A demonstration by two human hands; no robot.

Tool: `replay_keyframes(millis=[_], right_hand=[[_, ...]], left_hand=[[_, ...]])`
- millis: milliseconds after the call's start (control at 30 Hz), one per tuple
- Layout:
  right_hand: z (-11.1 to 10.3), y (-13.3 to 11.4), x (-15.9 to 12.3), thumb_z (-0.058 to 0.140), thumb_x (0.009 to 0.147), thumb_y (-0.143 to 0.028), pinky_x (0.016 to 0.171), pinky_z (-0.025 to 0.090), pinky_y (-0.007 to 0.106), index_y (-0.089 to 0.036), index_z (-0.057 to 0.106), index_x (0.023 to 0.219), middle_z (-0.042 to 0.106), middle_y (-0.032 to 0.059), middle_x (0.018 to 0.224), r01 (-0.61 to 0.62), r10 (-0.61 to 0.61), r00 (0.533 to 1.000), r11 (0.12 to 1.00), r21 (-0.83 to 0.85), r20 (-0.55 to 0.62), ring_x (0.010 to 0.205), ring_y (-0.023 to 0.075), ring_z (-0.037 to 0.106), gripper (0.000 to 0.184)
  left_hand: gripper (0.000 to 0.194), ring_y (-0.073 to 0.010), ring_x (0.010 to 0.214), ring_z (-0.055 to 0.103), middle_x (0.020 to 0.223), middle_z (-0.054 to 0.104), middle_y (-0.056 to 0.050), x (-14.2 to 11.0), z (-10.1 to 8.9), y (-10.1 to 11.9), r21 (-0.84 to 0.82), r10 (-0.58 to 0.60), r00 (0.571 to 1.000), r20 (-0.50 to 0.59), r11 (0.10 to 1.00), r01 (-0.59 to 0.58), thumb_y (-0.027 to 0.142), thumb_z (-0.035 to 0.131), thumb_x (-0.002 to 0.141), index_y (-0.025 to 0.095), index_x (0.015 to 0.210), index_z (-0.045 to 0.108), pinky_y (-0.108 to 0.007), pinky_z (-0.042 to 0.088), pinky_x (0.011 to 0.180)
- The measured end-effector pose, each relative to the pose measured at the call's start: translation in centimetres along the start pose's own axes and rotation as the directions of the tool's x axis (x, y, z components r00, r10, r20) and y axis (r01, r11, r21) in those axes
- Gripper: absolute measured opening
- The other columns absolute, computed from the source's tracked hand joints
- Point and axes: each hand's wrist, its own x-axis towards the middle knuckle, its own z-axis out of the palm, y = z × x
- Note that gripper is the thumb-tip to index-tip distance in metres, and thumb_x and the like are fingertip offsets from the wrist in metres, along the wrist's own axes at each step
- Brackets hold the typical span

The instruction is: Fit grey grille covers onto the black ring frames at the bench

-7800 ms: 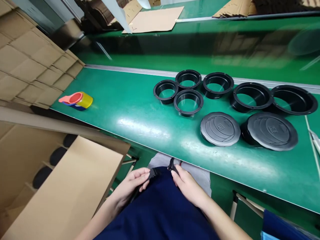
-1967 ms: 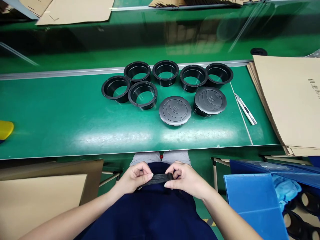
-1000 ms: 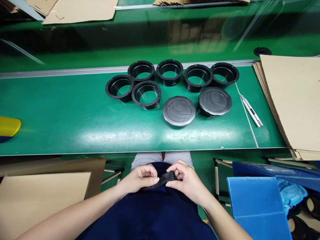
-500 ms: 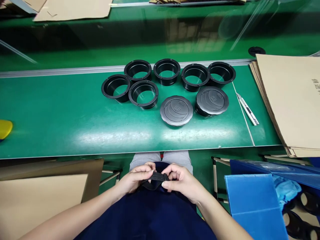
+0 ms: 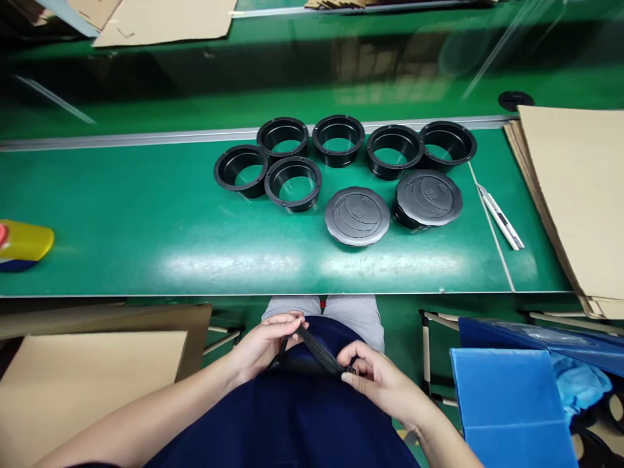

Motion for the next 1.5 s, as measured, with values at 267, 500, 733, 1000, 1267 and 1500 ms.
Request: replay_keyframes(millis=[267,500,733,1000,1267,1500], right_hand=[[4.7,-4.0,7.0,0.067,0.087,-0.039,0.060,0.040,0.027,-0.018,0.057,0.093,0.058,-0.0014,0.072,0.137,-0.095,0.986,0.931,-0.338,0.138,0.064,0.0146,0.052,0.024],[5.3,-4.7,8.3,0.080,0.069,-0.026,0.071,0.044,0.028,-0.020,0.064,0.090,0.063,0.0009,0.092,0.183,-0.101,0.980,0.806,-0.564,0.173,0.082,0.0190,0.058,0.027],[4.9,-4.2,8.6,0.074,0.073,-0.027,0.060,0.036,0.026,-0.017,0.063,0.078,0.059,-0.0013,0.071,0.015,0.032,0.990,0.942,-0.336,0.135,0.064,0.0139,0.050,0.016],[5.0,-4.8,9.0,0.088,0.062,-0.042,0.065,0.039,0.025,-0.016,0.059,0.079,0.059,0.0002,0.076,-0.048,0.046,0.996,0.999,0.020,0.080,0.072,0.0148,0.051,0.042],[3.6,-4.9,8.9,0.086,0.064,-0.054,0.061,0.031,0.024,-0.016,0.055,0.073,0.047,-0.0039,0.065,-0.061,0.083,0.971,0.993,-0.103,0.226,0.064,0.0110,0.038,0.050],[2.2,-4.8,8.0,0.082,0.070,-0.058,0.057,0.028,0.023,-0.015,0.054,0.075,0.046,-0.0037,0.066,-0.084,0.147,0.949,0.971,-0.224,0.279,0.062,0.0106,0.038,0.051]], left_hand=[[0.043,-0.0106,0.067,0.053,0.078,0.054,0.000,-1.0,0.0,-0.4,0.123,0.136,0.980,0.145,0.980,-0.154,0.047,0.088,0.065,0.013,0.059,0.064,-0.025,0.043,0.069],[0.038,-0.0118,0.063,0.058,0.088,0.053,-0.001,-1.8,-1.1,-0.9,0.191,0.270,0.947,0.174,0.934,-0.301,0.048,0.082,0.072,0.014,0.068,0.065,-0.029,0.045,0.068],[0.043,-0.0174,0.090,0.058,0.098,0.060,-0.004,-3.6,-2.3,0.3,0.425,0.275,0.951,0.142,0.850,-0.310,0.039,0.087,0.067,0.020,0.097,0.064,-0.030,0.046,0.083],[0.028,-0.0146,0.071,0.048,0.075,0.058,0.001,-4.7,-3.9,0.5,0.758,0.201,0.968,0.150,0.605,-0.243,0.035,0.083,0.067,0.017,0.083,0.069,-0.027,0.037,0.065],[0.047,-0.0110,0.069,0.053,0.075,0.061,0.001,-3.9,-3.5,-1.1,0.352,0.211,0.976,0.051,0.911,-0.215,0.032,0.092,0.055,0.013,0.088,0.065,-0.023,0.043,0.068],[0.045,-0.0092,0.067,0.054,0.076,0.060,0.002,-4.0,-3.7,-1.7,0.340,0.269,0.962,0.054,0.901,-0.271,0.028,0.092,0.055,0.014,0.092,0.069,-0.021,0.045,0.065]])
